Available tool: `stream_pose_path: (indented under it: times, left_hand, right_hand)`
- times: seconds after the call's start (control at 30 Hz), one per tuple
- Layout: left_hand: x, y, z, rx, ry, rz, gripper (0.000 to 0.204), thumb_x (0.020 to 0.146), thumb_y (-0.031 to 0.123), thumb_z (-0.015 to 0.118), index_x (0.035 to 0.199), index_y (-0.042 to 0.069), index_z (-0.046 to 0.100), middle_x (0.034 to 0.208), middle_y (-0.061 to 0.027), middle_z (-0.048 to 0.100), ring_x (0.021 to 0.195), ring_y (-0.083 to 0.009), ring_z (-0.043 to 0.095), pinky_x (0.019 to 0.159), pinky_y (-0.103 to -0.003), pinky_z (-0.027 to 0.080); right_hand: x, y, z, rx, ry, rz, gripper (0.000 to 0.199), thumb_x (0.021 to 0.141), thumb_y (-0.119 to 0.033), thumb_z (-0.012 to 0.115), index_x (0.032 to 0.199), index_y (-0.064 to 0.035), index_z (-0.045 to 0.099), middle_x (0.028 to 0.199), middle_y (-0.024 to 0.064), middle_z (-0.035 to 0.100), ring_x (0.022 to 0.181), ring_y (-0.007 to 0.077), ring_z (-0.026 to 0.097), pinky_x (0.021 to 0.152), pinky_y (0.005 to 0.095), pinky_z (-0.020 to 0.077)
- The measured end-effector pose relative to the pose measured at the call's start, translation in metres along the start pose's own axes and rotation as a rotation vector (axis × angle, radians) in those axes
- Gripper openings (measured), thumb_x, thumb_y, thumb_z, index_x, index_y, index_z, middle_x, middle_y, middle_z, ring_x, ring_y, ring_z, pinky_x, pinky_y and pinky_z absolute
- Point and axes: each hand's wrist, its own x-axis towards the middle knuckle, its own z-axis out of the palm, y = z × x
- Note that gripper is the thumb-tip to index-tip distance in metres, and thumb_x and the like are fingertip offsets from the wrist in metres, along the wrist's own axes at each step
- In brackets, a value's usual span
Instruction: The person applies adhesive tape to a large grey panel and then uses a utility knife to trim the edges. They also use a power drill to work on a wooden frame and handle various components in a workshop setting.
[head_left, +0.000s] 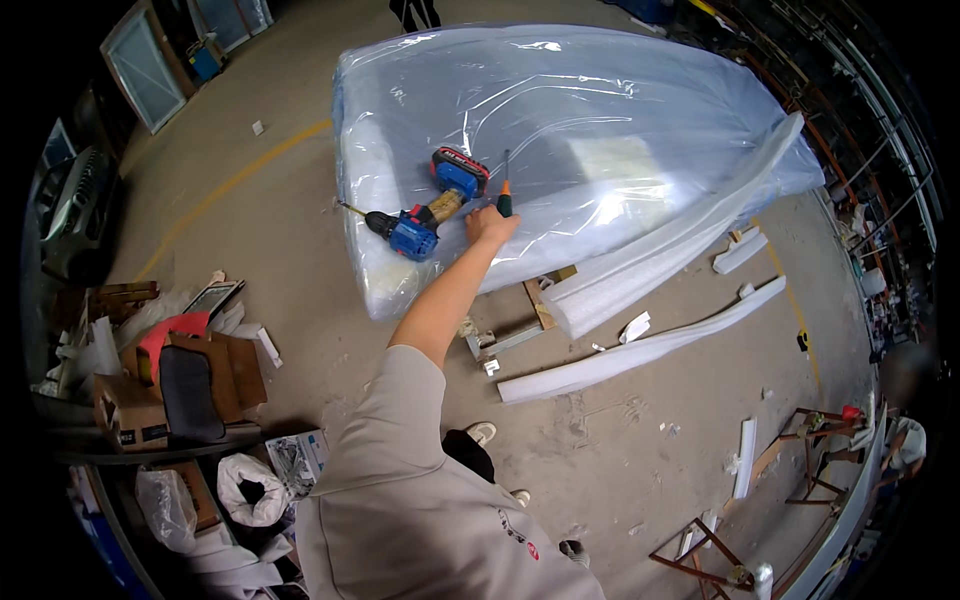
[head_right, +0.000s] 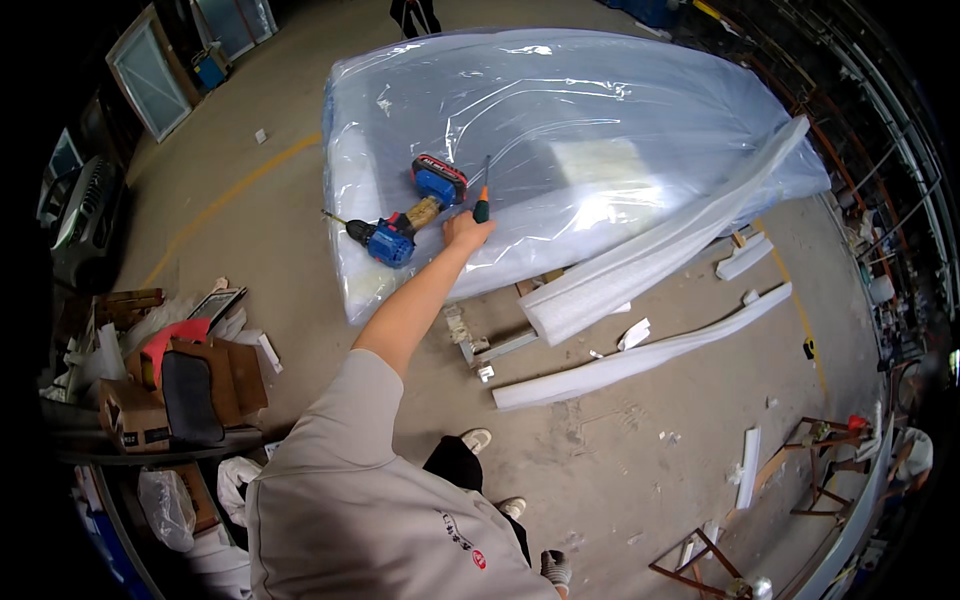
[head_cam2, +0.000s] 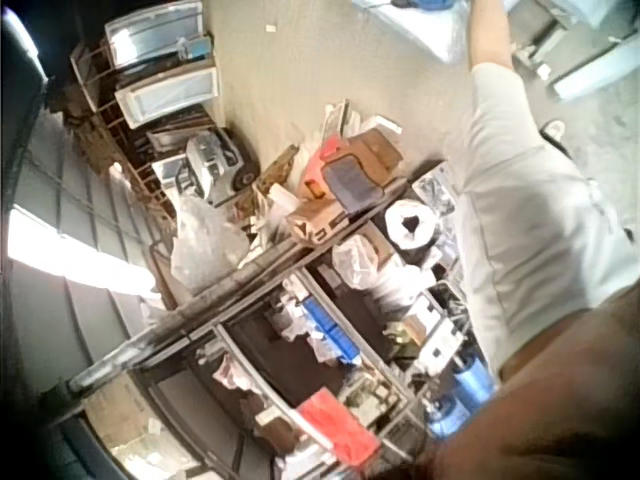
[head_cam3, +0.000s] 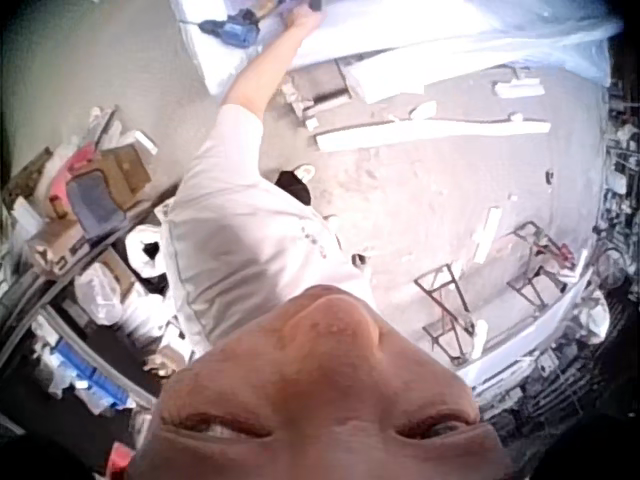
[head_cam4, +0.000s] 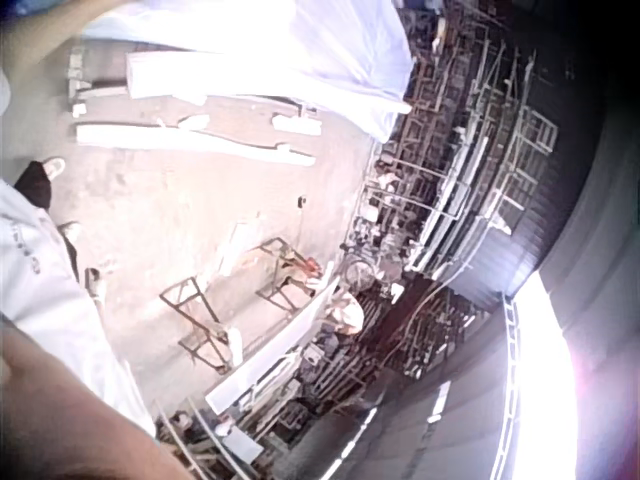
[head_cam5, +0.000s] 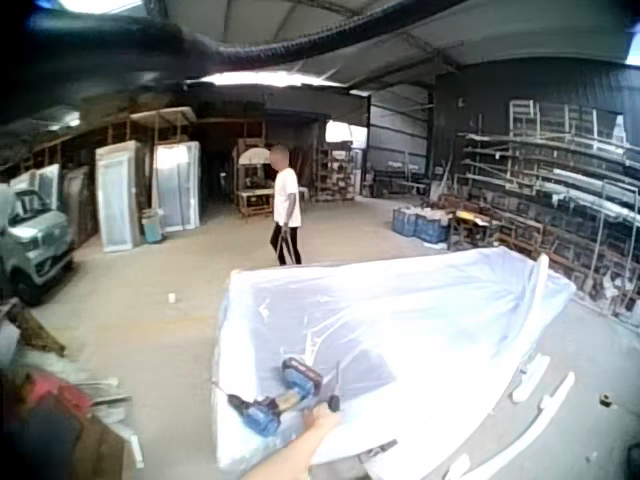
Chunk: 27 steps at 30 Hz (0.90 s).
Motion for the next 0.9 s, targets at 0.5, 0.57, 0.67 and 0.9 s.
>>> stream_pose_path:
  times: [0.5,0.57,0.67,0.9]
  left_hand:
    - [0.016,-0.043,-0.122,0.366,-0.454,0.282,0.048,0.054,0.050,0.070,0.085,0.014,0.072,0.096,-0.0074,0.066,0.095,-0.0252,0.059,0.086,-0.043,0.041]
    - [0.013,-0.052,-0.123,0.330,-0.378,0.350,0.045,0.054,0.050,0.069,0.079,0.013,0.072,0.086,-0.0052,0.066,0.092,-0.0233,0.061,0.084,-0.043,0.042]
    - [-0.015,-0.055,-0.140,0.210,-0.298,0.401,0.037,0.053,0.043,0.073,0.074,0.013,0.072,0.073,-0.0060,0.065,0.083,-0.0223,0.062,0.081,-0.039,0.045]
    - [-0.158,-0.095,-0.176,-0.096,-0.325,0.676,0.041,0.051,0.030,0.078,0.085,0.008,0.072,0.097,-0.0194,0.049,0.091,-0.0348,0.054,0.082,-0.037,0.045]
  right_hand:
    - [-0.003,-0.062,-0.009,0.323,-0.049,0.009,0.019,0.083,-0.021,0.063,0.091,-0.0034,0.065,0.075,0.0060,0.064,0.066,0.0143,0.055,0.063,0.0312,0.0470]
    - [0.000,-0.055,-0.008,0.233,-0.045,-0.063,0.020,0.083,-0.021,0.062,0.094,-0.0052,0.066,0.084,0.0079,0.067,0.077,0.0180,0.060,0.071,0.0324,0.0475]
    - [0.002,-0.039,-0.004,0.213,-0.016,-0.101,0.020,0.084,-0.021,0.061,0.095,-0.0053,0.066,0.087,0.0098,0.068,0.080,0.0198,0.062,0.073,0.0327,0.0478]
    - [0.020,0.017,0.024,0.128,-0.110,0.052,0.032,0.080,-0.035,0.061,0.093,-0.0066,0.069,0.083,0.0140,0.068,0.075,0.0245,0.064,0.072,0.0359,0.0495]
